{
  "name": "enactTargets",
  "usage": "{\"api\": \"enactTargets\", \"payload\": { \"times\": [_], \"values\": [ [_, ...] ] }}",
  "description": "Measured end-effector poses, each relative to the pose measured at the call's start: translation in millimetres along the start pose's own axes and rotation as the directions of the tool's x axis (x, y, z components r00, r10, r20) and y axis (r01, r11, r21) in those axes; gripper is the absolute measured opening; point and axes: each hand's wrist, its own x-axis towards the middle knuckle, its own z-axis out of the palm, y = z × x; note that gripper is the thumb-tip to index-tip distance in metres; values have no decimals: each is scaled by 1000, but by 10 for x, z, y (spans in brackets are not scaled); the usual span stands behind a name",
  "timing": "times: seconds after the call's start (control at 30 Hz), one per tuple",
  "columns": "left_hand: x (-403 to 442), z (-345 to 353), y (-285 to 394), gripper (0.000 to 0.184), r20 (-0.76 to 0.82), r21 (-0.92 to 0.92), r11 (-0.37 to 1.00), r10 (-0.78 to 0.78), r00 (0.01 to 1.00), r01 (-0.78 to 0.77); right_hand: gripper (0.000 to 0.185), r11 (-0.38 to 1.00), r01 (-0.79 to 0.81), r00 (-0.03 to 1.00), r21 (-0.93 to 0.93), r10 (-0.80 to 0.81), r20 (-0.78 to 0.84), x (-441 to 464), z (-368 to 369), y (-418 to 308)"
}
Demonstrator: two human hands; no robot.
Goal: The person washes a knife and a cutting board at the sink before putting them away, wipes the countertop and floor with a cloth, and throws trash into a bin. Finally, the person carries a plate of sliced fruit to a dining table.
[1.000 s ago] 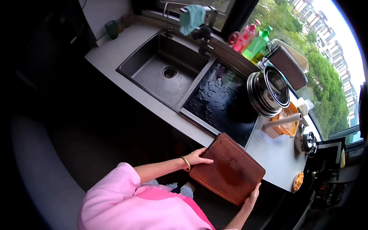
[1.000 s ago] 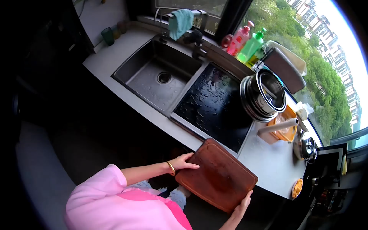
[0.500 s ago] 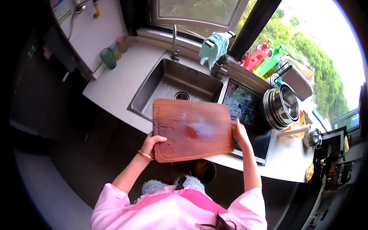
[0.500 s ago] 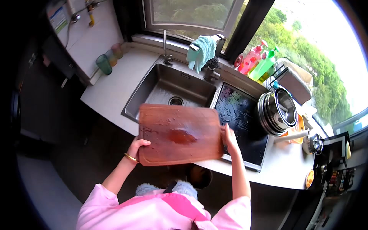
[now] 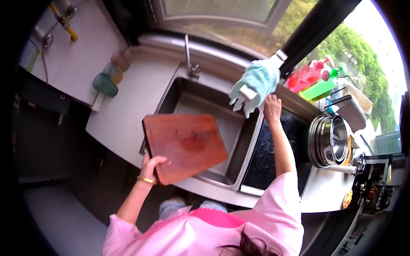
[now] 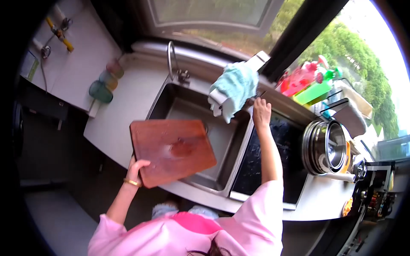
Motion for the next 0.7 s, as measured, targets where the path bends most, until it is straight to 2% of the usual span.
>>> {"api": "enactTargets", "payload": {
  "times": [0.07, 0.1, 0.13, 0.17, 0.2, 0.23, 0.27, 0.3, 0.33, 0.4, 0.47, 0.53, 0.57, 0.6, 0.63, 0.67, 0.7],
  "values": [
    [141, 69, 47, 42, 14, -18, 999, 48, 999, -47, 23, 923, 19, 999, 385, -3, -42, -261, -57, -357],
    [217, 39, 65, 42, 5, -12, 999, 39, 999, -39, 28, 759, -54, 999, 649, 42, 34, -461, -88, -663],
    [313, 9, 46, 41, 46, 2, 1000, 13, 999, -13, 34, 523, -136, 991, 841, 67, 119, -653, -69, -991],
    [401, 2, 43, 41, 89, 14, 1000, -14, 996, 13, 39, 297, -339, 934, 892, -5, 357, -827, 156, -1296],
    [453, 15, 69, 41, 87, 17, 1000, -28, 996, 27, 45, 73, -548, 823, 833, -133, 553, -960, 345, -1524],
    [507, 34, 104, 41, 111, -9, 997, -77, 991, 78, 49, -333, -770, 629, 544, -261, 732, -933, 254, -1575],
    [566, 36, 142, 41, 134, -32, 991, -126, 983, 131, 53, -609, -790, 430, 71, -468, 772, -887, 109, -1581],
    [677, -36, 124, 40, 181, -52, 985, -153, 971, 165, 50, -735, -676, 463, -61, -488, 740, -923, 75, -1517],
    [812, -116, 89, 40, 182, -45, 984, -164, 970, 175, 45, -737, -676, 429, -6, -401, 809, -1035, 220, -1525],
    [1106, -294, -18, 37, 270, -99, 920, -341, 900, 378, 42, -659, -741, 437, 132, -323, 839, -1003, 64, -1309],
    [1408, -409, -214, 37, 283, -63, 899, -400, 872, 433, 41, -557, -760, 508, 336, -186, 841, -975, -16, -1038],
    [1685, -352, -446, 40, 176, 52, 896, -443, 879, 441, 40, -511, -753, 501, 414, -37, 865, -844, -447, -851],
    [1883, -378, -656, 44, 215, 103, 917, -398, 892, 385, 37, -499, -747, 487, 440, 40, 873, -814, -580, -812],
    [2077, -389, -868, 48, 256, 150, 934, -354, 900, 325, 32, -551, -695, 509, 462, 77, 857, -813, -671, -802],
    [2203, -350, -1007, 54, 274, 259, 941, -288, 918, 218, 29, -543, -639, 547, 544, 176, 818, -840, -737, -820],
    [2286, -275, -1099, 54, 279, 250, 942, -291, 915, 223, 25, -524, -582, 580, 622, 270, 769, -866, -809, -846],
    [2362, -196, -1191, 58, 287, 370, 928, -74, 955, -39, 22, -477, -594, 566, 648, 326, 758, -895, -910, -864]
  ]
}}
